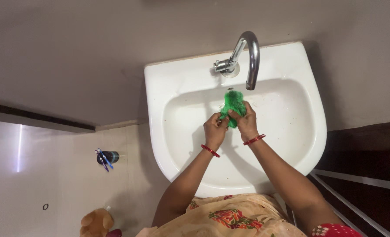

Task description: The person cleans a white bathroom sink using a green scrubber. They first move a container and toothbrushes aside, then scrub the basin and faucet area with the sponge under running water.

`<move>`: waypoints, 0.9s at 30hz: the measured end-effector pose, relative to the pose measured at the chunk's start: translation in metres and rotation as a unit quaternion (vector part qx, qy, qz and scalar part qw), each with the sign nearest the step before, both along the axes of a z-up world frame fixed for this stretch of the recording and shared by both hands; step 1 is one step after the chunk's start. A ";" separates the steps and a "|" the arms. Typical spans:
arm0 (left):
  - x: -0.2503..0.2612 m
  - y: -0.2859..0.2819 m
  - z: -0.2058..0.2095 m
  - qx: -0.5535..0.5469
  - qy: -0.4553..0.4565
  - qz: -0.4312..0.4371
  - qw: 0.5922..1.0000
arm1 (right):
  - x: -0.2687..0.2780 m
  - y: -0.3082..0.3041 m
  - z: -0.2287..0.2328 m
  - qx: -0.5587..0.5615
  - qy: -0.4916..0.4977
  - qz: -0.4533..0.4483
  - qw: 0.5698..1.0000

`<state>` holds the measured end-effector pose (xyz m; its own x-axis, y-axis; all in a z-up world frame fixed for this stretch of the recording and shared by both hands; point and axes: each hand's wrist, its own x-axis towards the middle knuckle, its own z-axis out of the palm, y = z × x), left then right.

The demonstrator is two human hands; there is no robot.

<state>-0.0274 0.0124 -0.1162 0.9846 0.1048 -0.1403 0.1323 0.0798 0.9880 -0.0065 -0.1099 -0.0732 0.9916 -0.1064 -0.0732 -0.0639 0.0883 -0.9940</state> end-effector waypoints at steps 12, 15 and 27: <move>0.136 0.033 0.025 0.172 -0.186 0.041 0.966 | 0.112 0.015 0.030 -0.523 -0.331 -0.062 0.783; 0.172 0.026 0.019 0.153 -0.248 0.021 0.956 | 0.139 0.026 0.022 -0.558 -0.340 -0.081 0.753; 0.177 0.035 0.017 0.085 -0.148 -0.051 0.984 | 0.132 0.008 0.006 -0.596 -0.305 -0.014 0.742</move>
